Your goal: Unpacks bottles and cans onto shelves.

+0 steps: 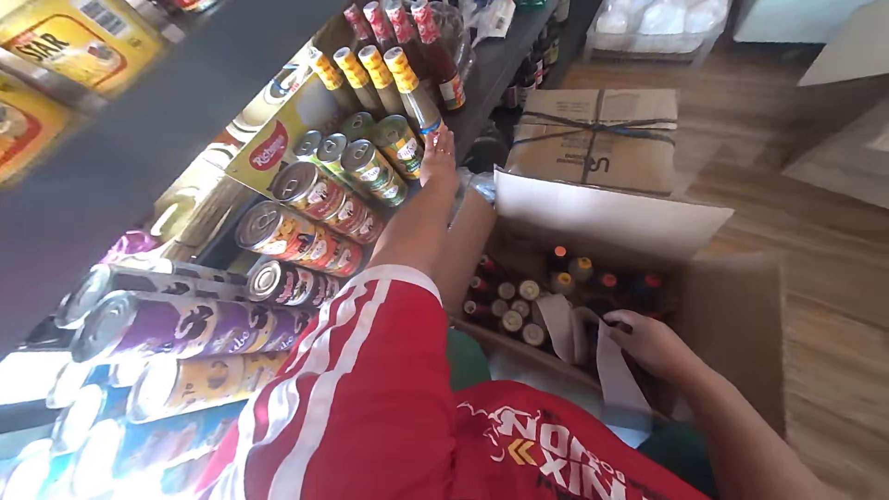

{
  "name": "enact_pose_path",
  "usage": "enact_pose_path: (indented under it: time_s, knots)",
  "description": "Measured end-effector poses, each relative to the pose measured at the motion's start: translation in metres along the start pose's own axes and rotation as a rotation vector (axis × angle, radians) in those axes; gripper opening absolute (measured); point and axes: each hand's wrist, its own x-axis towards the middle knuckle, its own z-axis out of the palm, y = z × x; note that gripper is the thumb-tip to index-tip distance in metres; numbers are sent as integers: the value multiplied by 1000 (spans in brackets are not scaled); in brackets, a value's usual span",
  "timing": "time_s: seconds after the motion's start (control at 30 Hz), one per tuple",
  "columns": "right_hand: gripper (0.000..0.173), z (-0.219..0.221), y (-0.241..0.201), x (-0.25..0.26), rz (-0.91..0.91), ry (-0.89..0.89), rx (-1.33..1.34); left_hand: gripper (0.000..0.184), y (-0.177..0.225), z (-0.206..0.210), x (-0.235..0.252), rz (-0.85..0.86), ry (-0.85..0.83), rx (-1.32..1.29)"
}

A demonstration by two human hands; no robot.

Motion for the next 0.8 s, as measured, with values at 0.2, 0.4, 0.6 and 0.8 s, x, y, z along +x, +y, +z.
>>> enact_pose_path:
  time_s: [0.2,0.4,0.6,0.8]
  knots:
    - [37,-1,-1,1,-55,1,6,83,-2,4,4,4,37,-117]
    - [31,2,1,1,-31,28,35,65,19,14,-25,369,229,-321]
    - [31,0,3,2,27,181,59,58,104,35,-85,698,140,-458]
    - [31,0,5,3,36,233,84,57,164,82,-85,585,-150,-628]
